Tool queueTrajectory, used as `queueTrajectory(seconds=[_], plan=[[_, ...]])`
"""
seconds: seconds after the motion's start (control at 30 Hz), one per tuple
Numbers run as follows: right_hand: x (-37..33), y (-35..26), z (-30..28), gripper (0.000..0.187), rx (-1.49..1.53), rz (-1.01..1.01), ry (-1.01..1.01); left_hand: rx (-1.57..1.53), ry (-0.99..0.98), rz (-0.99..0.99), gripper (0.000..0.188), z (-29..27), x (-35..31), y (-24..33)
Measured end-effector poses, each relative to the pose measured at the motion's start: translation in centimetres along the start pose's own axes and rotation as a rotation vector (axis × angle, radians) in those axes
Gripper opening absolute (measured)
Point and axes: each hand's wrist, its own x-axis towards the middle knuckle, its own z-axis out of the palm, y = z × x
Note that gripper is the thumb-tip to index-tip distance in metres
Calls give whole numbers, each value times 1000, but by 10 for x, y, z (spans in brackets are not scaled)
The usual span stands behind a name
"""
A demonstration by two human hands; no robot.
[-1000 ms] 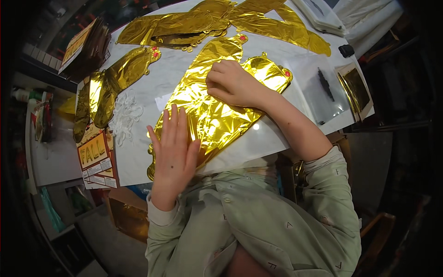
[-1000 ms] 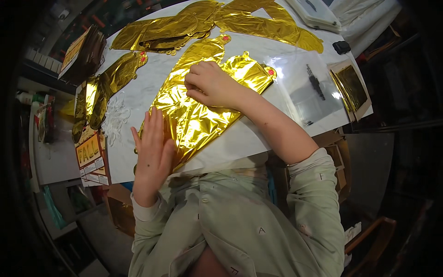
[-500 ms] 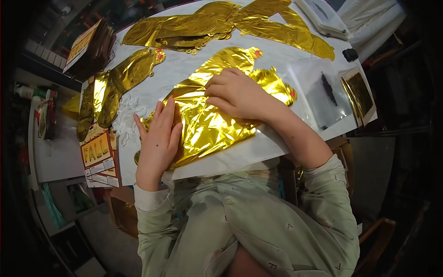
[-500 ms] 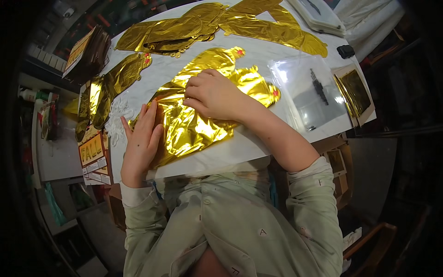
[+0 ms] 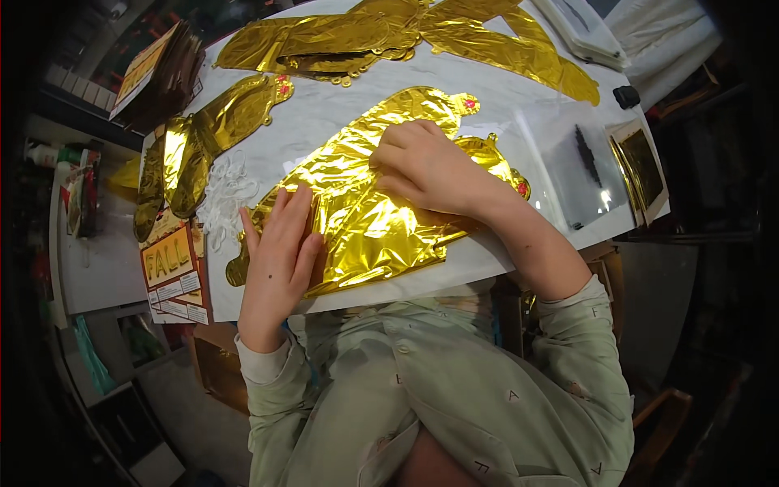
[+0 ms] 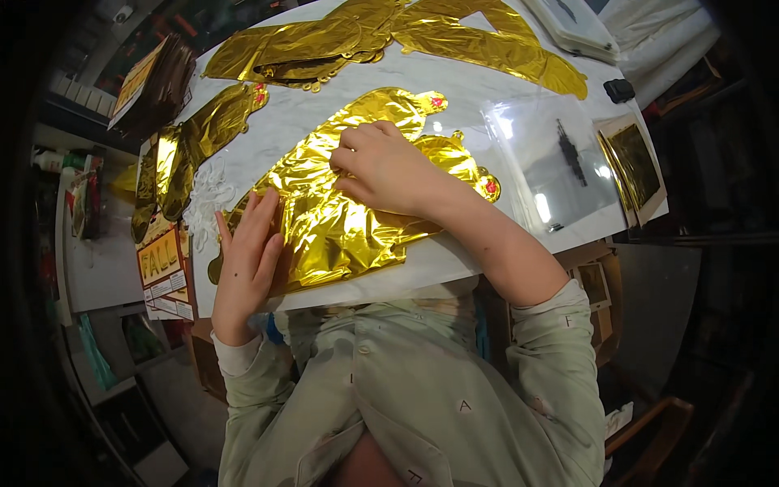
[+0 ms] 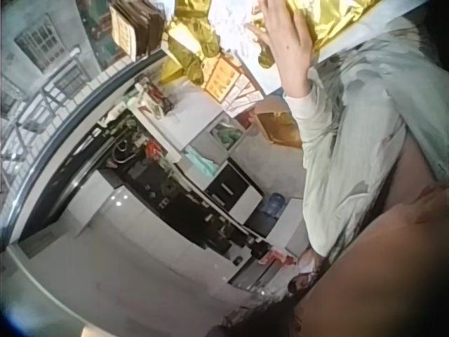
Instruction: Packing gold foil letter balloons into plastic sleeves with cardboard backings.
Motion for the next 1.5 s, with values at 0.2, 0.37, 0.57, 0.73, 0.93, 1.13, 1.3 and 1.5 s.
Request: queueTrajectory(seconds=[0.2,0.37,0.57,0.73,0.93,1.13,1.3,1.5], plan=[[1,1,-1,23,10,-25,0,5,-6,-1,59,3,-9,2],[-2,3,-5,24,-11,-12,-71,-29,-9,15,60,8,-15,10],[-9,12,-40,20,-13,94,131,-53,36,5,60,16,-22,9],[-20,19,-40,18,-92,250,32,-27,21,-1,58,13,-24,14],[-19,12,-38,20,-18,296,-72,-95,56,1,56,10,-27,15],[-25,11,-29,30,-31,190,28,-146,123,15,57,18,-30,9],[-20,7,-27,43,-9,-33,28,10,101,-25,59,20,-32,18],[-31,-44,-17,53,-113,-167,-44,149,84,-92,60,20,-39,13]])
